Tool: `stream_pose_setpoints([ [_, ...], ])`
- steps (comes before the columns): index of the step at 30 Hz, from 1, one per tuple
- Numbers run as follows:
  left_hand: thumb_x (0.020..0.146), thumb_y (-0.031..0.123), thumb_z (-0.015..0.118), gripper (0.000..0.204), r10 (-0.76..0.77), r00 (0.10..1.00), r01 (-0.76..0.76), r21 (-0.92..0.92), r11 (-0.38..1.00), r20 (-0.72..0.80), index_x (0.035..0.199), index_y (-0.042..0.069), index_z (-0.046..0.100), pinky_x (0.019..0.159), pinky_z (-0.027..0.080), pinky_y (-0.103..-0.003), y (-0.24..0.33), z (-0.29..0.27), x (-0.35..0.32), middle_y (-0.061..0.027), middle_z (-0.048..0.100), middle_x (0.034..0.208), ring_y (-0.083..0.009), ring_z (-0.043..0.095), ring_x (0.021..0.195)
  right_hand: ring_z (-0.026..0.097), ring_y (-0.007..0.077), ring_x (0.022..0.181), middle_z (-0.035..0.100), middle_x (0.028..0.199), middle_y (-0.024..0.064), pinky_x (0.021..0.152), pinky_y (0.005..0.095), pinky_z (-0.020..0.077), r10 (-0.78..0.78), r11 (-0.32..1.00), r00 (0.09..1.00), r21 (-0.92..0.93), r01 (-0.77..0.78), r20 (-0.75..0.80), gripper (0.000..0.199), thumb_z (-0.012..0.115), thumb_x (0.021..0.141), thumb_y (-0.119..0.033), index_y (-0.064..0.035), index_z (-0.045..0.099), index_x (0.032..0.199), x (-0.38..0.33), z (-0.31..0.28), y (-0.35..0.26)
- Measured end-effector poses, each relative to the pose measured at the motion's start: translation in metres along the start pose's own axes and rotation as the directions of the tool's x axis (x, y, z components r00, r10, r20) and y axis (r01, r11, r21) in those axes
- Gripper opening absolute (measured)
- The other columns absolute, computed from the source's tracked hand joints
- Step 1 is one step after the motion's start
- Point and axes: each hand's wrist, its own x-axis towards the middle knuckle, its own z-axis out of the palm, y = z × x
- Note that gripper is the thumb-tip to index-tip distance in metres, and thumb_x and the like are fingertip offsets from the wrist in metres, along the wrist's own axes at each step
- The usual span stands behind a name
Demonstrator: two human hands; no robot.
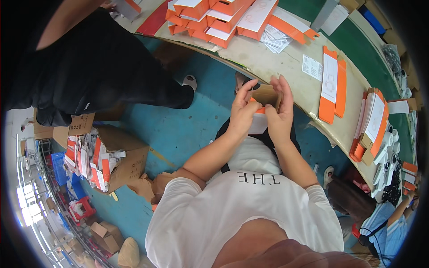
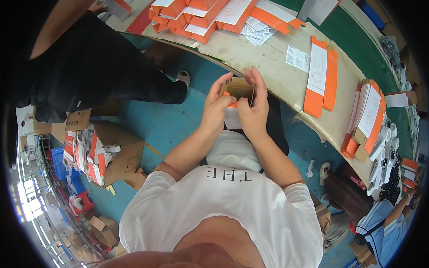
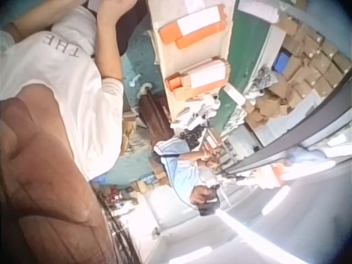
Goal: The person folds and organizes orange product boxes on an assembly line by hand.
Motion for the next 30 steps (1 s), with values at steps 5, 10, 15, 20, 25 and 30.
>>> stream_pose_setpoints([
  [5,0.081,0.002,0.05,0.049,0.208,0.977,-0.205,0.058,0.977,-0.05,0.129,0.003,0.037,0.091,0.041,-0.032,-0.008,0.0,-0.01,-0.0151,0.044,0.124,-0.0198,0.049,0.107,0.041,0.0212,0.119,0.043,0.128,0.0164,0.102,0.0314,0.029,0.174,0.984,0.98,0.051,-0.17,-0.092,0.059,0.04,0.079,0.005,-0.0014,0.028,0.137,-0.01,-0.004,0.011],
  [10,0.085,0.03,0.056,0.036,0.656,0.641,-0.743,0.538,0.398,0.399,0.108,0.003,0.054,0.093,0.037,-0.043,-0.028,-0.026,-0.01,-0.0261,0.045,0.121,-0.0361,0.047,0.109,0.041,0.0204,0.12,0.043,0.129,0.0142,0.102,0.0312,0.0285,0.143,0.979,0.988,0.137,-0.151,0.066,0.048,0.039,0.091,-0.011,0.0009,0.03,0.136,-0.012,-0.005,0.002],
  [15,0.084,0.032,0.06,0.037,0.636,0.683,-0.716,0.5,0.487,0.36,0.107,0.004,0.05,0.092,0.038,-0.04,-0.008,-0.019,0.007,-0.025,0.048,0.117,-0.0331,0.048,0.108,0.037,0.0194,0.124,0.041,0.133,0.0131,0.104,0.0314,0.0271,0.23,0.902,0.971,0.361,-0.236,0.059,0.045,0.038,0.094,-0.019,0.0008,0.035,0.134,0.0,-0.008,-0.021],
  [20,0.077,0.025,0.071,0.042,0.634,0.698,-0.715,0.295,0.634,0.331,0.105,0.004,0.047,0.083,0.045,-0.037,-0.002,-0.005,0.012,-0.0206,0.052,0.111,-0.0323,0.053,0.1,0.043,0.0167,0.115,0.047,0.123,0.0083,0.099,0.0299,0.0334,0.274,0.906,0.941,0.275,-0.322,0.197,0.036,0.041,0.08,0.003,-0.0031,0.055,0.113,0.007,-0.03,-0.016],
  [25,0.07,0.028,0.077,0.04,0.658,0.585,-0.802,0.456,0.384,0.474,0.094,0.006,0.053,0.078,0.048,-0.035,0.005,-0.015,0.014,-0.0175,0.052,0.113,-0.0316,0.056,0.095,0.048,0.0176,0.11,0.047,0.122,0.0081,0.093,0.0303,0.0394,0.18,0.929,0.897,0.231,-0.29,0.403,0.017,0.047,0.081,-0.002,-0.001,0.06,0.091,0.014,-0.038,-0.026],
  [30,0.065,0.03,0.079,0.04,0.687,0.532,-0.834,0.448,0.322,0.495,0.086,0.006,0.055,0.074,0.05,-0.035,0.005,-0.011,0.014,-0.0161,0.052,0.112,-0.0298,0.058,0.092,0.048,0.0185,0.112,0.046,0.126,0.0095,0.094,0.0305,0.0401,0.343,0.916,0.887,0.101,-0.389,0.31,0.028,0.052,0.08,0.002,-0.0025,0.054,0.107,0.019,-0.034,-0.037],
])
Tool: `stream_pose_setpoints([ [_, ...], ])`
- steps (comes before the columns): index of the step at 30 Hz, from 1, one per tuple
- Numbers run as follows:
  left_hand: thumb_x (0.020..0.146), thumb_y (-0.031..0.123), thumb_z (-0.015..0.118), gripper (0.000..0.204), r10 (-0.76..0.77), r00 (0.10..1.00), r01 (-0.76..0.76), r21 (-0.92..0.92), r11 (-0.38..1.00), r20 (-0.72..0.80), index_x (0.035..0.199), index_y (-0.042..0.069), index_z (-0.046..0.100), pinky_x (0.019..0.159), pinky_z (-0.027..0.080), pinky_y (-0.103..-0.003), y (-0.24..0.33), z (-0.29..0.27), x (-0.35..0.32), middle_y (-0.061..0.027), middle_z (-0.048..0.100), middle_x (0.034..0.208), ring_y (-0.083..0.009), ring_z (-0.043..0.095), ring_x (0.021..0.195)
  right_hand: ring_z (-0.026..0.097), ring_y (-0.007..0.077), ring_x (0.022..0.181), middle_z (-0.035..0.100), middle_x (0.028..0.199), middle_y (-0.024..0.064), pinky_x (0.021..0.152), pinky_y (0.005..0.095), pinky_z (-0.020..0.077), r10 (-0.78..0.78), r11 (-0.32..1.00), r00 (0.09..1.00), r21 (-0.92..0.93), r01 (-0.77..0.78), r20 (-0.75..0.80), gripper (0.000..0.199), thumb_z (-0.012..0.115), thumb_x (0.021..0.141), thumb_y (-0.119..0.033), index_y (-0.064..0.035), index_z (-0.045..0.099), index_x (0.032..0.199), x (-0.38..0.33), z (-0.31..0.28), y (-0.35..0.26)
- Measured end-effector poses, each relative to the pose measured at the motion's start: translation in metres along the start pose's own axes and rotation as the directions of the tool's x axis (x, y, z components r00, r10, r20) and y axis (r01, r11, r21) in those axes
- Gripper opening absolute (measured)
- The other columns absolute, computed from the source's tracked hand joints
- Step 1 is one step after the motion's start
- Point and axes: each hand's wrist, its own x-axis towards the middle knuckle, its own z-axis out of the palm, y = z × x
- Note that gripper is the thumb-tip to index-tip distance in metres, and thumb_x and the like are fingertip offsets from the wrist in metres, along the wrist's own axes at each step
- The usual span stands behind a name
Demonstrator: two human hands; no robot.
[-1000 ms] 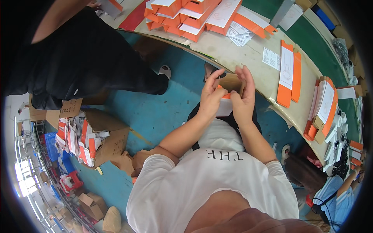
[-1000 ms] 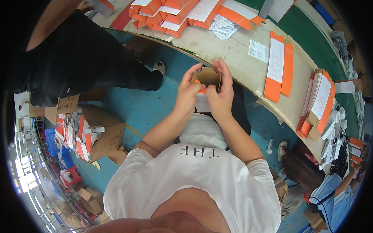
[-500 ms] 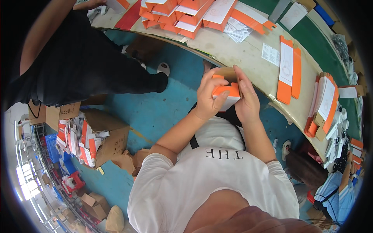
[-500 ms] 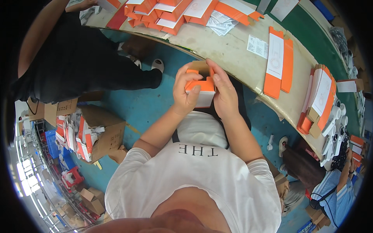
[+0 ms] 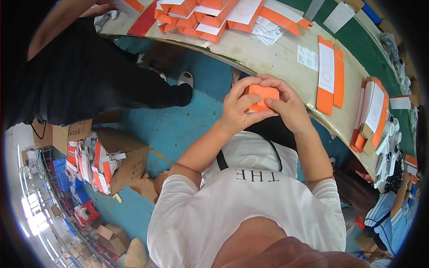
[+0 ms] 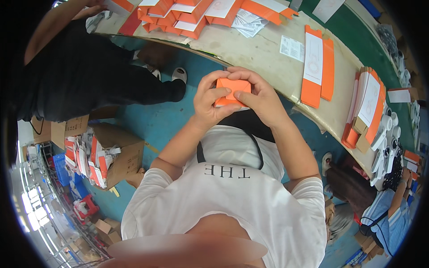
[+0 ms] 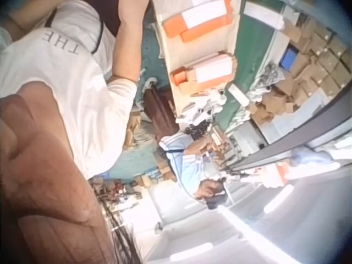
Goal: The person folds and organizes orange product boxes on an assembly line by hand.
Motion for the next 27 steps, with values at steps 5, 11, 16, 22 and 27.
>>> stream_pose_setpoints([
  [5,0.067,0.029,0.078,0.039,0.065,0.997,-0.065,0.02,0.998,0.038,0.087,0.005,0.054,0.079,0.049,-0.037,0.0,0.0,0.004,-0.0195,0.05,0.112,-0.0306,0.055,0.097,0.049,0.0182,0.111,0.049,0.12,0.0085,0.093,0.03,0.0406,0.016,0.993,1.0,-0.117,-0.015,0.005,0.033,0.057,0.083,-0.007,-0.003,0.049,0.115,0.002,-0.002,0.004],
  [11,0.049,0.028,0.086,0.055,-0.101,0.988,0.09,0.097,0.991,0.115,0.089,0.008,0.054,0.08,0.046,-0.036,0.001,-0.015,0.016,-0.0162,0.052,0.105,-0.028,0.054,0.093,0.045,0.0157,0.115,0.05,0.123,0.0074,0.099,0.0305,0.0342,0.178,0.971,0.968,0.126,-0.202,0.177,0.041,0.052,0.089,-0.022,-0.0022,0.045,0.125,0.017,-0.022,-0.017],
  [16,0.046,0.026,0.089,0.075,-0.174,0.981,0.185,0.151,0.971,-0.088,0.106,0.006,0.049,0.084,0.042,-0.036,-0.012,-0.04,0.034,-0.0115,0.046,0.106,-0.0254,0.049,0.096,0.041,0.0346,0.121,0.047,0.129,0.0174,0.102,0.0417,0.031,-0.545,-0.423,0.838,-0.853,-0.306,-0.03,0.042,0.053,0.085,-0.025,-0.0034,0.051,0.121,0.06,-0.109,-0.008],
  [22,0.067,0.023,0.078,0.059,-0.335,0.922,0.367,0.159,0.917,-0.196,0.115,0.001,0.051,0.088,0.042,-0.034,-0.022,-0.038,0.029,-0.0132,0.047,0.112,-0.0249,0.05,0.101,0.049,0.0316,0.111,0.055,0.12,0.0081,0.094,0.0387,0.0367,-0.474,-0.428,0.879,-0.887,-0.174,0.056,0.022,0.059,0.08,-0.016,-0.012,0.068,0.1,0.045,-0.122,-0.002],
  [27,0.092,0.039,0.045,0.049,-0.937,0.291,0.458,-0.888,-0.042,0.195,0.121,-0.002,0.046,0.09,0.046,-0.038,-0.063,-0.033,-0.008,-0.0159,0.056,0.113,-0.0284,0.056,0.104,0.053,0.0192,0.084,0.057,0.096,0.0061,0.077,0.0266,0.0425,-0.66,0.485,0.72,-0.853,0.192,-0.213,0.025,0.056,0.079,-0.001,-0.0089,0.067,0.101,0.028,-0.09,-0.023],
])
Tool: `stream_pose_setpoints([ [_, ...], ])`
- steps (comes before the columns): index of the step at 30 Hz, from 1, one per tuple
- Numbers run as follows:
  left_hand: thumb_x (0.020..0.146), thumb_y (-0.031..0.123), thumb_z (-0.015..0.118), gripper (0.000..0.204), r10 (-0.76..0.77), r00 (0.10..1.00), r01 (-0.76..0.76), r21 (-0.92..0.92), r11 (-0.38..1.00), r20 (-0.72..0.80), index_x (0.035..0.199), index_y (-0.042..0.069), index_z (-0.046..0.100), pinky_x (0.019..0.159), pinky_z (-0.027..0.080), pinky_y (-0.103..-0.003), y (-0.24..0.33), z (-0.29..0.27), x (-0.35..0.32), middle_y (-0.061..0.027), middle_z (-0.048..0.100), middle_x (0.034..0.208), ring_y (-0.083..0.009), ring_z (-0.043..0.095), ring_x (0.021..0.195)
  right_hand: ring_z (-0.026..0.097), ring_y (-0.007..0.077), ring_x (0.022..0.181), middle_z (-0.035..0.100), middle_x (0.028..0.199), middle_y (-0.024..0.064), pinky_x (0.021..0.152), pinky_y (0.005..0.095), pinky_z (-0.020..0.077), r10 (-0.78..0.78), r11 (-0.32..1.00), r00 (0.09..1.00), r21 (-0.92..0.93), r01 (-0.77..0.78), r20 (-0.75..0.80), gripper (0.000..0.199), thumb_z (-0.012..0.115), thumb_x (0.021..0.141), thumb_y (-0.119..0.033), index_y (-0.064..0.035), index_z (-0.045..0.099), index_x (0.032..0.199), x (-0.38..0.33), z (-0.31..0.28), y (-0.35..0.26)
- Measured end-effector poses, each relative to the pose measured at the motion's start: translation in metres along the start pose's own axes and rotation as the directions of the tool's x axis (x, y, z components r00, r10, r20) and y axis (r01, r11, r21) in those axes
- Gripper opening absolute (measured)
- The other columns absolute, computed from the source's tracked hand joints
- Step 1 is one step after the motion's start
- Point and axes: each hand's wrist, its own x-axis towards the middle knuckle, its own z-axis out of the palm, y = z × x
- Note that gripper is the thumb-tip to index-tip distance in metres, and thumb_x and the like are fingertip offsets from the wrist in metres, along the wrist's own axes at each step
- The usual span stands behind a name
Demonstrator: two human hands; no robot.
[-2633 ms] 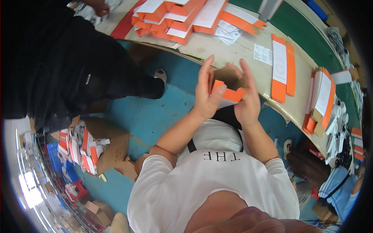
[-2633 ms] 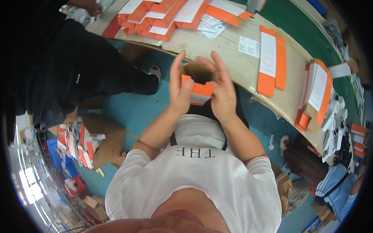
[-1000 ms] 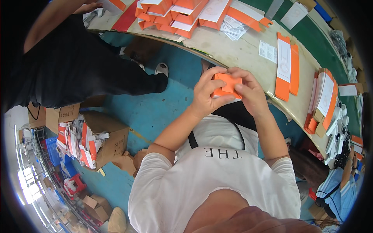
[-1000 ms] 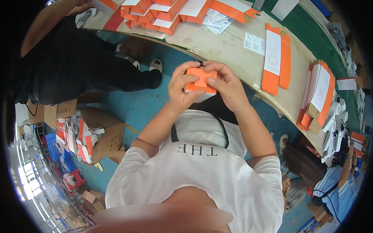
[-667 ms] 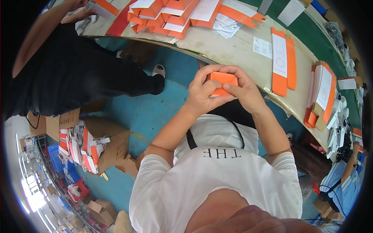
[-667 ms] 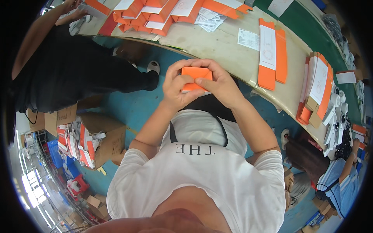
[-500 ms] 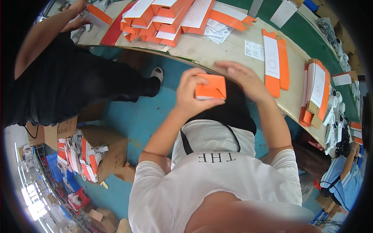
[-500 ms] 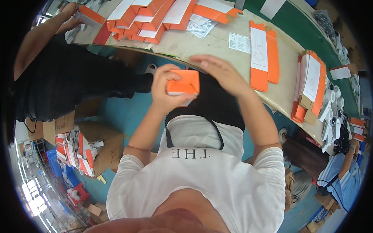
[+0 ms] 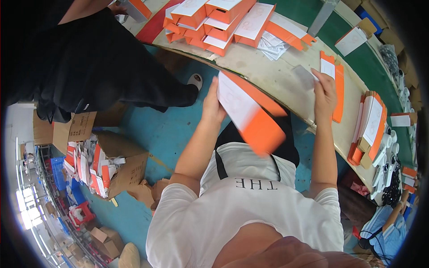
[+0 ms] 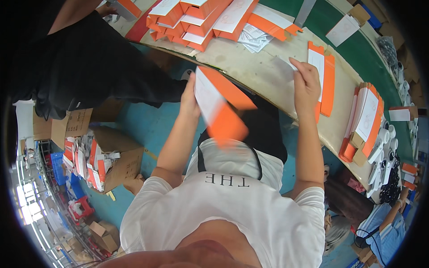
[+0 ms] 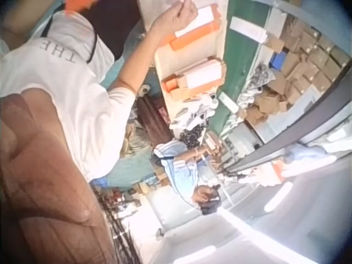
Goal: The person folds and organizes orange product boxes on an assembly line by hand.
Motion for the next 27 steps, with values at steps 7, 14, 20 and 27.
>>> stream_pose_setpoints([
  [7,0.092,0.044,0.039,0.053,-0.25,0.967,0.255,-0.105,0.961,0.06,0.124,0.003,0.045,0.093,0.042,-0.045,-0.038,-0.027,0.005,-0.0163,0.051,0.123,-0.0322,0.051,0.112,0.062,0.0243,0.075,0.061,0.079,0.01,0.062,0.0289,0.0485,-0.718,0.693,0.651,0.158,0.704,0.246,0.021,0.065,0.062,-0.003,-0.0018,0.06,0.082,-0.036,0.012,-0.085],
  [14,0.095,0.041,0.037,0.045,-0.191,0.981,0.184,-0.131,0.974,-0.045,0.12,0.005,0.047,0.093,0.043,-0.047,-0.045,-0.025,-0.008,-0.0117,0.053,0.12,-0.0282,0.052,0.111,0.057,0.0274,0.062,0.056,0.072,0.012,0.055,0.0351,0.0453,-0.425,0.777,0.743,-0.211,0.592,0.518,0.024,0.064,0.06,-0.009,-0.0003,0.062,0.082,-0.035,0.026,-0.092],
  [20,0.093,0.042,0.042,0.043,-0.322,0.943,0.315,-0.086,0.945,-0.083,0.118,0.008,0.049,0.089,0.046,-0.047,-0.029,-0.037,-0.028,-0.0097,0.056,0.116,-0.0276,0.054,0.107,0.037,0.0321,0.124,0.039,0.134,0.0181,0.1,0.0449,0.0316,-0.439,0.878,0.359,0.31,0.364,0.823,0.05,0.064,0.077,-0.023,-0.002,0.049,0.12,-0.026,0.007,-0.104],
  [27,0.079,0.069,0.044,0.083,-0.426,0.897,0.43,0.444,0.786,-0.114,0.134,0.009,0.03,0.079,0.048,-0.047,-0.025,-0.014,-0.05,-0.0145,0.05,0.121,-0.0329,0.061,0.091,0.055,0.03,0.098,0.057,0.107,0.012,0.081,0.0386,0.0469,-0.194,0.899,0.499,-0.051,0.435,0.845,0.034,0.068,0.073,-0.018,-0.0059,0.059,0.102,-0.015,0.016,-0.11],
])
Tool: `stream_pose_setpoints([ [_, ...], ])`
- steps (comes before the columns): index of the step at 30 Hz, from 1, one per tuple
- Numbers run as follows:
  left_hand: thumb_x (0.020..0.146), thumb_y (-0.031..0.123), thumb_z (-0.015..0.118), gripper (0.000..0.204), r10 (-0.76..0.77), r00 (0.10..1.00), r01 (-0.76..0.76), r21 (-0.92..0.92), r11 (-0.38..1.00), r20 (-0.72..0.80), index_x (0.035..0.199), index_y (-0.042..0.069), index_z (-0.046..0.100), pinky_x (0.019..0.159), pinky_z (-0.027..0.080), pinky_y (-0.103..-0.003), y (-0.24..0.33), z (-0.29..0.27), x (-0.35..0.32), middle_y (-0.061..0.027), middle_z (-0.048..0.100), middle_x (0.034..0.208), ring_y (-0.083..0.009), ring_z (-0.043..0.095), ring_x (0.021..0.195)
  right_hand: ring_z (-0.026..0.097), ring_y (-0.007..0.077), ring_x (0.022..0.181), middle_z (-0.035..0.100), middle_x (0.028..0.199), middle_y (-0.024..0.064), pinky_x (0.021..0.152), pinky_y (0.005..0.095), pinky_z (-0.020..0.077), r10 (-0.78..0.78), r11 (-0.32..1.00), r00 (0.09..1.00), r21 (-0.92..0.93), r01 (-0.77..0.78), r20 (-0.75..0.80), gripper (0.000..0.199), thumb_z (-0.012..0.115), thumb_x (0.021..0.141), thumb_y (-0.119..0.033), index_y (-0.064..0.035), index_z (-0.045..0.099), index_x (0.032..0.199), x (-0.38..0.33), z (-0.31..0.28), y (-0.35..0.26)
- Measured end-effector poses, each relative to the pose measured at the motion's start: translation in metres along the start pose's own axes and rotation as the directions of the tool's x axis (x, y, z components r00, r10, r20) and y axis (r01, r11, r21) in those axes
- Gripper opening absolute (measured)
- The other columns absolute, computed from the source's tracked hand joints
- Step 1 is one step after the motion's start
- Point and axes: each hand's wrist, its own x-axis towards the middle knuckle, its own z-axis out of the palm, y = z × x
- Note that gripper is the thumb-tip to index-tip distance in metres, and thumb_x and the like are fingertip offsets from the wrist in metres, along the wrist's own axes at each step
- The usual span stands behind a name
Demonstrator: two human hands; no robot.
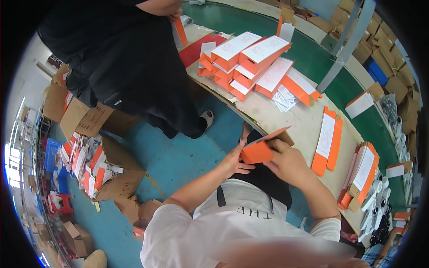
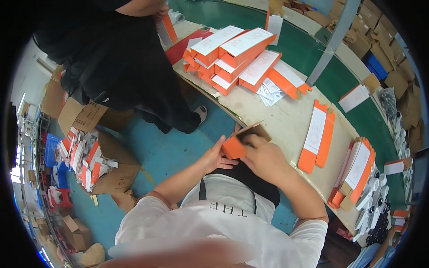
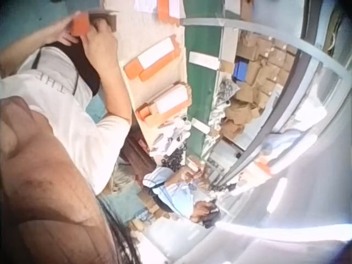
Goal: The person folds and organizes orange product boxes on an assembly line by hand.
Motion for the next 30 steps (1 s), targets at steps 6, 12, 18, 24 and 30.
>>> stream_pose_setpoints([
  [6,0.055,0.043,0.08,0.087,0.735,0.191,-0.417,0.732,-0.539,0.651,0.128,0.01,0.044,0.094,0.037,-0.045,0.049,0.002,-0.042,-0.0182,0.036,0.134,-0.0385,0.043,0.117,0.052,0.012,0.056,0.055,0.072,0.0038,0.045,0.0275,0.044,0.537,0.633,0.833,0.716,-0.295,-0.131,0.019,0.058,0.083,-0.013,-0.001,0.054,0.097,0.021,-0.018,0.049],
  [12,0.057,0.016,0.073,0.062,0.67,-0.027,-0.287,0.636,-0.716,0.742,0.116,0.016,0.056,0.085,0.043,-0.049,0.08,0.014,-0.044,-0.0154,0.046,0.123,-0.0366,0.051,0.107,0.054,0.0081,0.074,0.055,0.091,0.0051,0.045,0.0198,0.0436,0.518,0.389,0.85,0.911,-0.136,-0.095,0.025,0.053,0.086,-0.01,-0.001,0.05,0.109,0.024,-0.028,0.024],
  [18,0.06,0.019,0.07,0.062,0.781,-0.126,-0.397,0.69,-0.605,0.612,0.119,0.008,0.054,0.085,0.046,-0.041,0.172,0.044,-0.049,-0.0192,0.048,0.119,-0.0353,0.052,0.103,0.034,0.0352,0.127,0.038,0.135,0.0186,0.105,0.0437,0.0248,-0.135,0.959,0.564,-0.25,-0.132,-0.815,0.048,0.056,0.079,-0.003,-0.0037,0.045,0.126,-0.003,-0.055,0.009],
  [24,0.067,0.015,0.068,0.057,0.817,-0.125,-0.416,0.718,-0.558,0.562,0.12,0.002,0.051,0.088,0.043,-0.043,0.217,0.067,-0.058,-0.0212,0.047,0.121,-0.0368,0.049,0.106,0.033,0.0347,0.127,0.041,0.133,0.0175,0.105,0.0402,0.025,0.476,0.763,0.402,0.139,-0.632,-0.782,0.045,0.054,0.086,-0.014,-0.0025,0.044,0.127,-0.097,-0.03,0.112],
  [30,0.078,0.021,0.062,0.044,0.721,0.0,-0.353,0.675,-0.648,0.693,0.117,0.003,0.054,0.092,0.04,-0.041,0.179,0.118,0.017,-0.0203,0.046,0.125,-0.0371,0.047,0.109,0.033,0.0344,0.127,0.037,0.135,0.0202,0.106,0.0405,0.0245,0.529,0.476,0.373,-0.097,-0.874,-0.762,0.054,0.057,0.083,-0.02,-0.0037,0.039,0.131,-0.167,0.016,0.149],
])
